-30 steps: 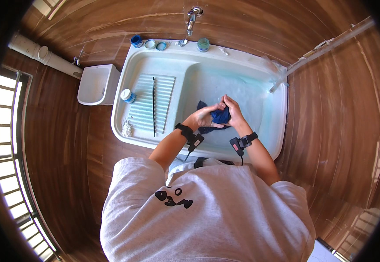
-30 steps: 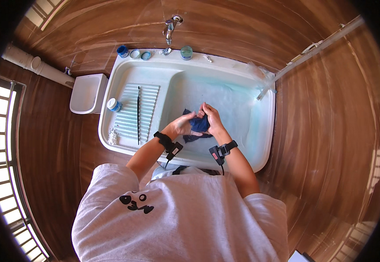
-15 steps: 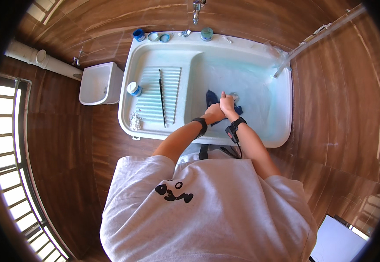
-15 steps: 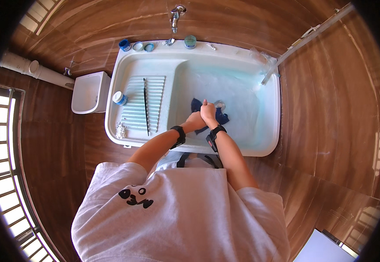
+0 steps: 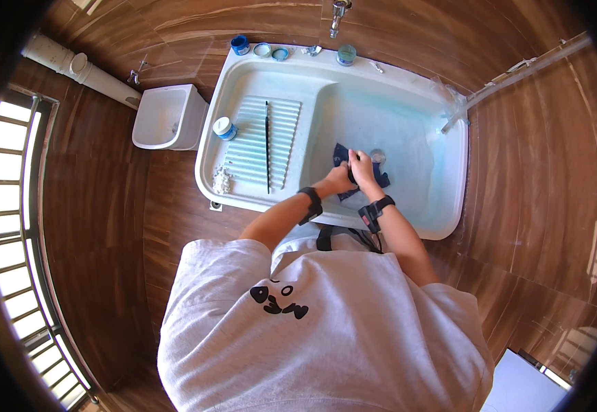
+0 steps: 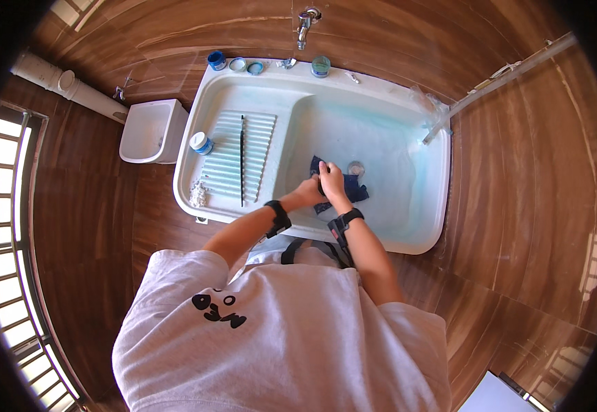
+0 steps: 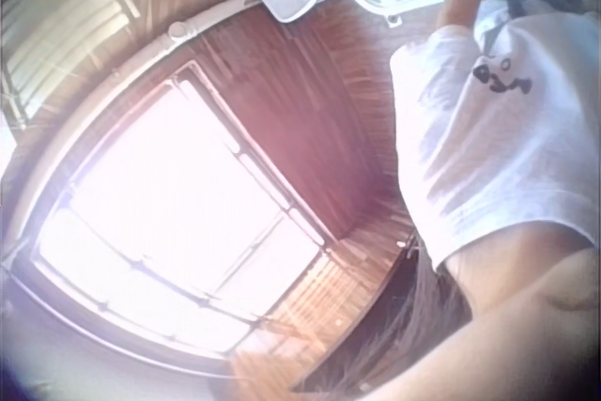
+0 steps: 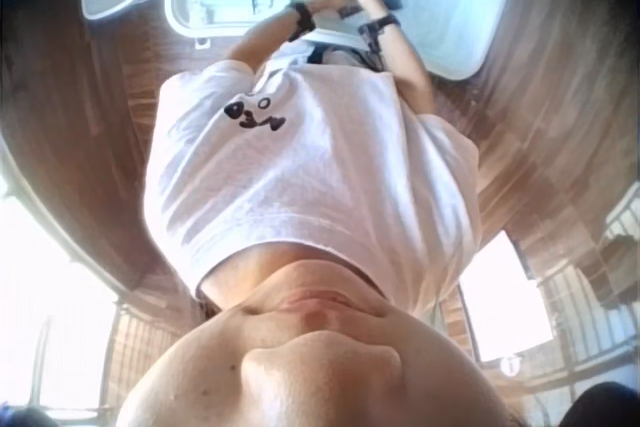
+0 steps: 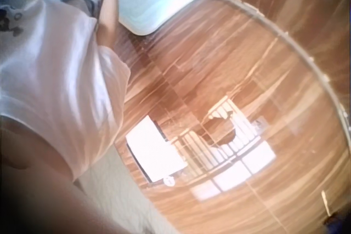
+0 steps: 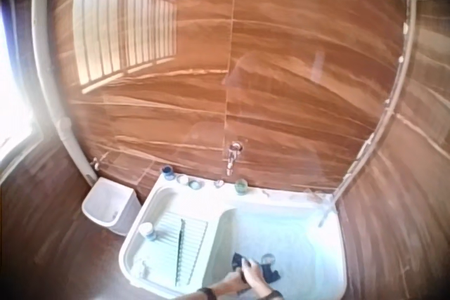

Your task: The person wipes a metal bed frame with a blue cloth, then washes and wrings the cloth in a sink. Afterward, the person assembles small red flags with yellow stars by inserting white sticks into the flags and arranging them on a metal rack.

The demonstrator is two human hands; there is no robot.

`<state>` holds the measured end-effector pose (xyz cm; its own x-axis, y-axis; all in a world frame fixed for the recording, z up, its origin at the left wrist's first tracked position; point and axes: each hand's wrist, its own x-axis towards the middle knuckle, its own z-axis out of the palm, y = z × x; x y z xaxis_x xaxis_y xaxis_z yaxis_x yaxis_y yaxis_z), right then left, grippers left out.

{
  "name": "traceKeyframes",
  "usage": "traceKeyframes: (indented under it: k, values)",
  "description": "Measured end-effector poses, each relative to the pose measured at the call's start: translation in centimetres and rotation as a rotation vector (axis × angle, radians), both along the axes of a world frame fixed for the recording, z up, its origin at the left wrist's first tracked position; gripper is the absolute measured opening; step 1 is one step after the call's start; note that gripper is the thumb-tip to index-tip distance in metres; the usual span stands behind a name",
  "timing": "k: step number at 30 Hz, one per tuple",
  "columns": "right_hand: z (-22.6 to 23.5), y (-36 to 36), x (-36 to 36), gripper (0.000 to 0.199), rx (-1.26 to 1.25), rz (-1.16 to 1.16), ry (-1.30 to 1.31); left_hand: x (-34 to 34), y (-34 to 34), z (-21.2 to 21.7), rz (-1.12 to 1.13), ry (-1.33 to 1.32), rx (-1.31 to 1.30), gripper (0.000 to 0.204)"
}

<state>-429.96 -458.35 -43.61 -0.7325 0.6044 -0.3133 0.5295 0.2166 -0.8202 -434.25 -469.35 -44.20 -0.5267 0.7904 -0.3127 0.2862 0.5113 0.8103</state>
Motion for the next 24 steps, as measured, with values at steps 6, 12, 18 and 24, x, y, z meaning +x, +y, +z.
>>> traceKeyframes:
  k: [6,12,18,24]
  values:
    - [8.0,2.9,3.0,0.035,-0.487,0.258,-0.029,-6.1,-4.8,8.7,0.168,-0.934,0.278,0.042]
    - [9.3,0.7,5.2,0.029,0.043,0.515,0.220,-7.0,-4.5,6.5,0.010,-0.026,0.189,0.044]
    - [13.3,-2.2,5.8,0.031,0.433,0.444,0.089,-6.6,-3.4,8.6,0.058,-0.132,0.272,0.033]
    - [10.5,-2.6,7.5,0.025,0.201,0.160,0.249,-6.2,-4.8,11.4,0.028,-0.390,0.497,0.023]
